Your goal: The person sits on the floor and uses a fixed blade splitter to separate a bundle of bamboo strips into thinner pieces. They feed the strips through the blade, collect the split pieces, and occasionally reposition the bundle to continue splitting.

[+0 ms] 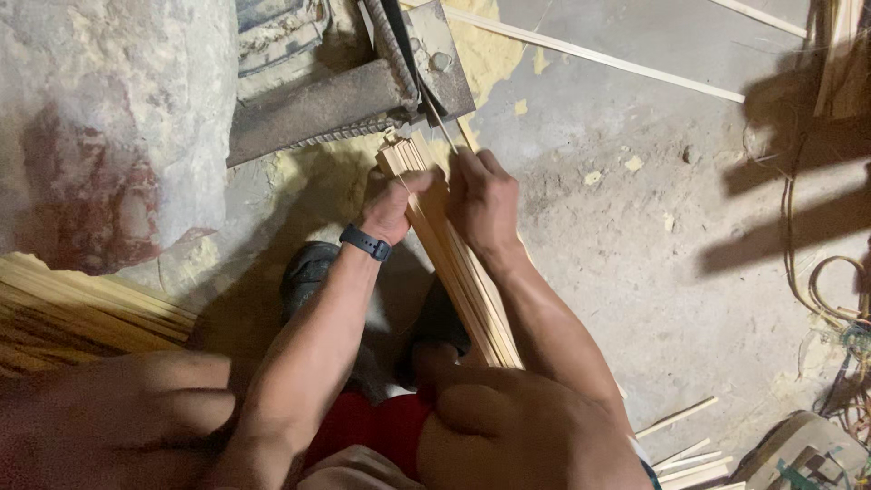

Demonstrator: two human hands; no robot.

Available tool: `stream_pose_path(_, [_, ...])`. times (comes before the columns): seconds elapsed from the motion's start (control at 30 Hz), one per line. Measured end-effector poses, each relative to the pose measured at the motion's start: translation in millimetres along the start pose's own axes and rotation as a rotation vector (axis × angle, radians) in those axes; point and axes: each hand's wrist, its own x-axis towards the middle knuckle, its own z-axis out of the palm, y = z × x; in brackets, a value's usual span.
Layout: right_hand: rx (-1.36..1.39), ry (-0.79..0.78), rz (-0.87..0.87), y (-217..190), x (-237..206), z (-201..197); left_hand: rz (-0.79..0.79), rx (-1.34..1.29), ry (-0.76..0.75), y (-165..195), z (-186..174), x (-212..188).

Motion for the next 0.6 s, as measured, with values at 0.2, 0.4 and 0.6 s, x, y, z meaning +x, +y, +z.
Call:
stream_pose_path(0.2, [0.032, -0.012, -0.016, -18, 12, -11, 0.068, 0.031, 0.007, 12, 16, -16])
stream_pose_path(0.4, [-0.262, 0.046, -0.247, -5, -41, -60, 0.041, 0.152, -0.027, 38, 38, -35])
stream_pose_path(0.6, [0.02, -0.122, 0.02, 5, -36, -35, 0.036, 0.076, -0.049, 25, 31, -26])
